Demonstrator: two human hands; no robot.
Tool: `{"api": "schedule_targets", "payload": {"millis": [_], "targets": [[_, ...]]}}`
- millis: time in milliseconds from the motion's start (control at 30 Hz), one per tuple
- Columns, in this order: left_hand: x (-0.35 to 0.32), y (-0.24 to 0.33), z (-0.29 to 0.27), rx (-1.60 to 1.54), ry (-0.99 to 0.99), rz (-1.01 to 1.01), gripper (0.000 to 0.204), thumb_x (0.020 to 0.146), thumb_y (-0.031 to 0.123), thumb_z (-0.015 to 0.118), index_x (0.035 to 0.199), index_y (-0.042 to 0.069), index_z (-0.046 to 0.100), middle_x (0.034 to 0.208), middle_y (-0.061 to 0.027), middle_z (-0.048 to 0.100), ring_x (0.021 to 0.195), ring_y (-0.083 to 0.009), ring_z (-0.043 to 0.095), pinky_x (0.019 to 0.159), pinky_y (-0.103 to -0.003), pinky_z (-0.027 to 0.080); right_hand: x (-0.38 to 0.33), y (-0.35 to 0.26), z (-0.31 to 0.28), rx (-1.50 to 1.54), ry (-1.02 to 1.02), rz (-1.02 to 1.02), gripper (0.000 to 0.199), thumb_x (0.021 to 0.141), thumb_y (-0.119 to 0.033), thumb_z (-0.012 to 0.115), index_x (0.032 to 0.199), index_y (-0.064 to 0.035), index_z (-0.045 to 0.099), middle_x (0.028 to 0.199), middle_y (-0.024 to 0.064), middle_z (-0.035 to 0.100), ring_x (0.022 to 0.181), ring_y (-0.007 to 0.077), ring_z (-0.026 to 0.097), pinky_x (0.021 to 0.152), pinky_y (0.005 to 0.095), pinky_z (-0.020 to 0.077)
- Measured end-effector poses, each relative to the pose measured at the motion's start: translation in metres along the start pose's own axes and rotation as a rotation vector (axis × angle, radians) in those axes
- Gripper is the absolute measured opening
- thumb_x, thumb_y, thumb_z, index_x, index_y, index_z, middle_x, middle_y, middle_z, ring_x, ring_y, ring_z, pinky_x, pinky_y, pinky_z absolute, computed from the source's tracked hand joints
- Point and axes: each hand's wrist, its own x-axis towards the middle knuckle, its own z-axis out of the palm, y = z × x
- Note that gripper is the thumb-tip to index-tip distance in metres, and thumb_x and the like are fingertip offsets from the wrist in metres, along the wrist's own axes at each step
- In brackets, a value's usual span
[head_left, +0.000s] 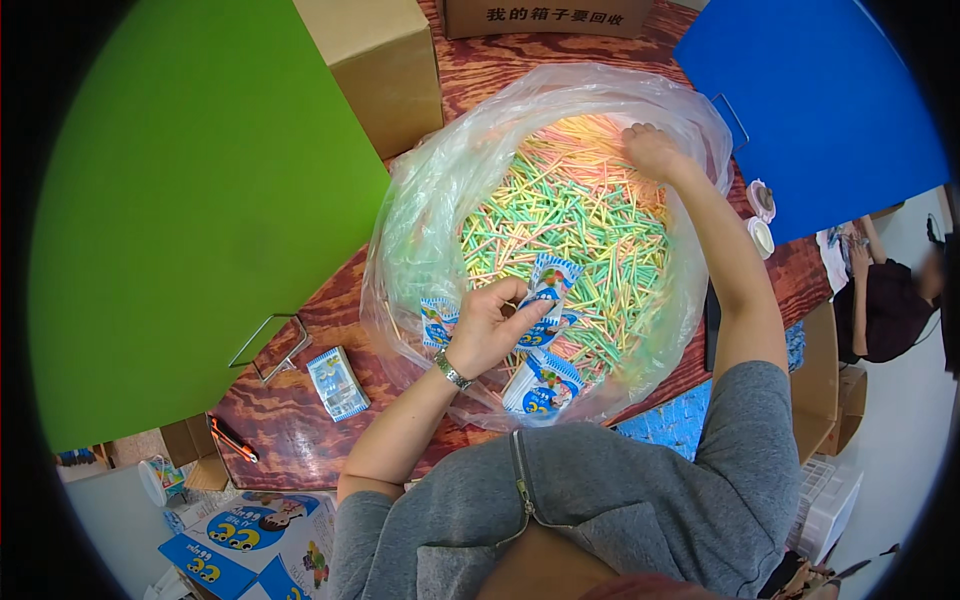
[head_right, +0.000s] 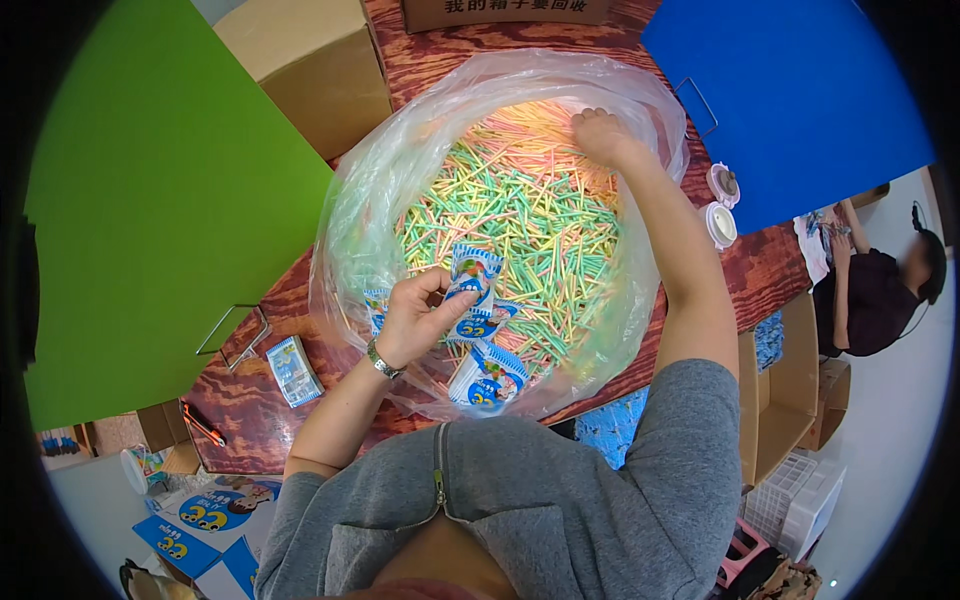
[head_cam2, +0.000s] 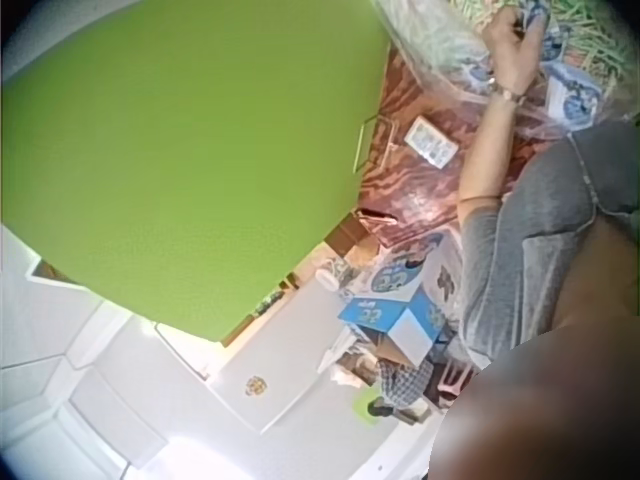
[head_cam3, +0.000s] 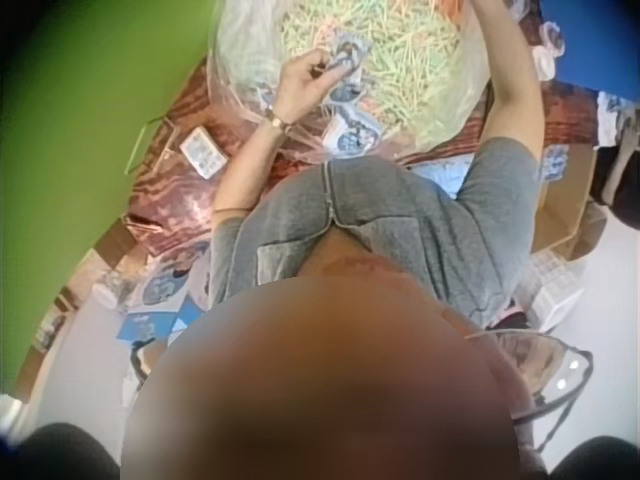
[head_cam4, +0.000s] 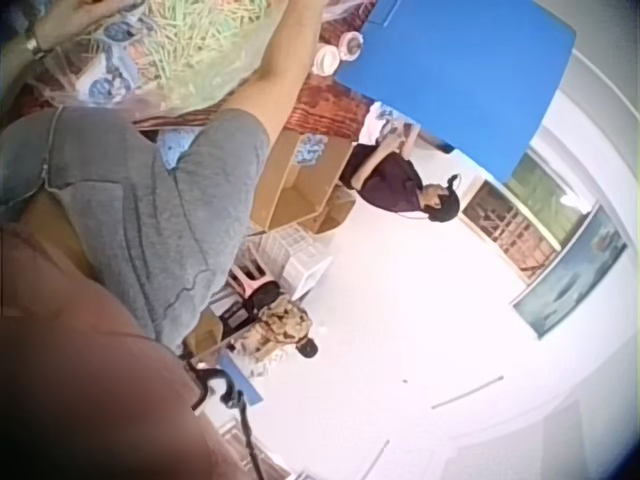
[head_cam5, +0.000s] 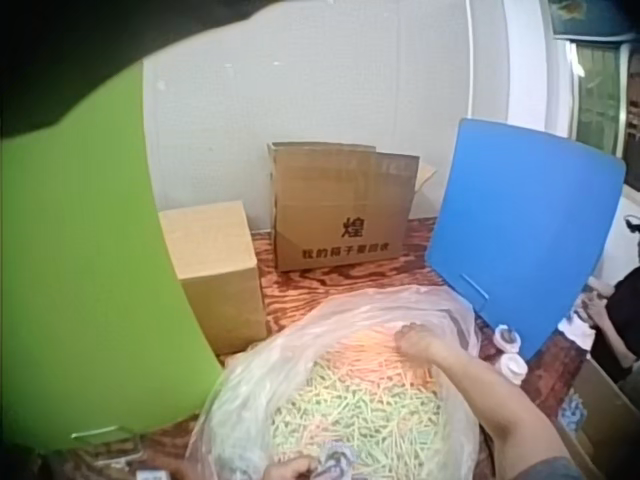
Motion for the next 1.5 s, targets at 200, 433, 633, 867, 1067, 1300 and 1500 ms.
{"api": "schedule_targets", "payload": {"millis": [200,433,633,867,1067,1300,1500], "targets": [[0.004,-0.007,0.000,-0.068,-0.008,0.007,0.015,0.089,0.012,0.070,0.081,0.003,0.061,0.072,0.0056,0.058,0.065,-0.0016,0.048,0.056,-0.020,0.040,-0.021,0.008,-0.010,0.076,0.158,0.012,0.021,0.093,-0.014,0.050,0.104,0.0014,0.058,0.104,0.0227,0.065,0.097,0.0382,0.062,0.086,0.0440,0.0498],[0.044,0.013,0.008,-0.417,0.052,0.033,0.024,0.092,0.014,0.064,0.111,0.001,0.065,0.103,-0.0034,0.066,0.091,-0.0088,0.061,0.081,-0.027,0.049,-0.078,-0.039,-0.062,0.997,-0.014,-0.099,0.031,0.102,-0.033,0.048,0.094,-0.0029,0.053,0.080,0.0093,0.064,0.075,0.0210,0.066,0.068,0.0343,0.0532],[0.076,0.023,0.031,-0.799,-0.096,0.025,0.022,0.096,0.016,0.060,0.111,0.000,0.061,0.102,-0.0046,0.068,0.089,-0.0120,0.064,0.082,-0.030,0.051,-0.116,-0.094,-0.057,1.673,-0.578,-0.144,0.023,0.101,-0.030,0.049,0.099,-0.0079,0.056,0.077,0.0022,0.059,0.069,0.0127,0.063,0.059,0.0253,0.0528],[0.065,0.019,0.036,-0.677,-0.067,0.021,0.019,0.095,0.016,0.062,0.106,0.001,0.064,0.100,-0.0033,0.068,0.086,-0.0093,0.062,0.080,-0.028,0.050,-0.128,-0.120,-0.044,1.852,-0.639,-0.187,0.012,0.099,-0.022,0.055,0.096,-0.0106,0.055,0.078,-0.0023,0.051,0.071,0.0069,0.053,0.059,0.0199,0.0433],[0.031,0.009,-0.013,-0.573,0.232,0.085,0.014,0.091,0.010,0.066,0.102,0.000,0.065,0.098,-0.0024,0.068,0.085,-0.0080,0.061,0.079,-0.026,0.050,-0.106,-0.086,-0.063,1.056,0.025,-0.128,0.029,0.102,-0.034,0.048,0.098,-0.0057,0.052,0.080,0.0047,0.057,0.071,0.0161,0.059,0.062,0.0295,0.0485],[0.001,-0.004,-0.015,-0.460,0.259,0.004,0.007,0.090,0.007,0.067,0.093,0.001,0.065,0.089,0.0003,0.066,0.078,-0.0048,0.058,0.071,-0.023,0.048,-0.030,-0.061,-0.044,0.404,0.177,-0.135,0.020,0.099,-0.021,0.049,0.102,-0.0018,0.048,0.081,0.0252,0.061,0.079,0.0416,0.061,0.069,0.0489,0.0471],[-0.011,-0.013,-0.019,-0.392,0.244,-0.032,0.012,0.089,0.013,0.070,0.087,0.003,0.063,0.081,0.0039,0.062,0.070,-0.0013,0.050,0.063,-0.020,0.043,0.006,-0.071,-0.036,0.255,-0.013,-0.213,0.019,0.093,-0.014,0.049,0.106,0.0004,0.050,0.090,0.0264,0.065,0.088,0.0418,0.064,0.077,0.0508,0.0479]]}}
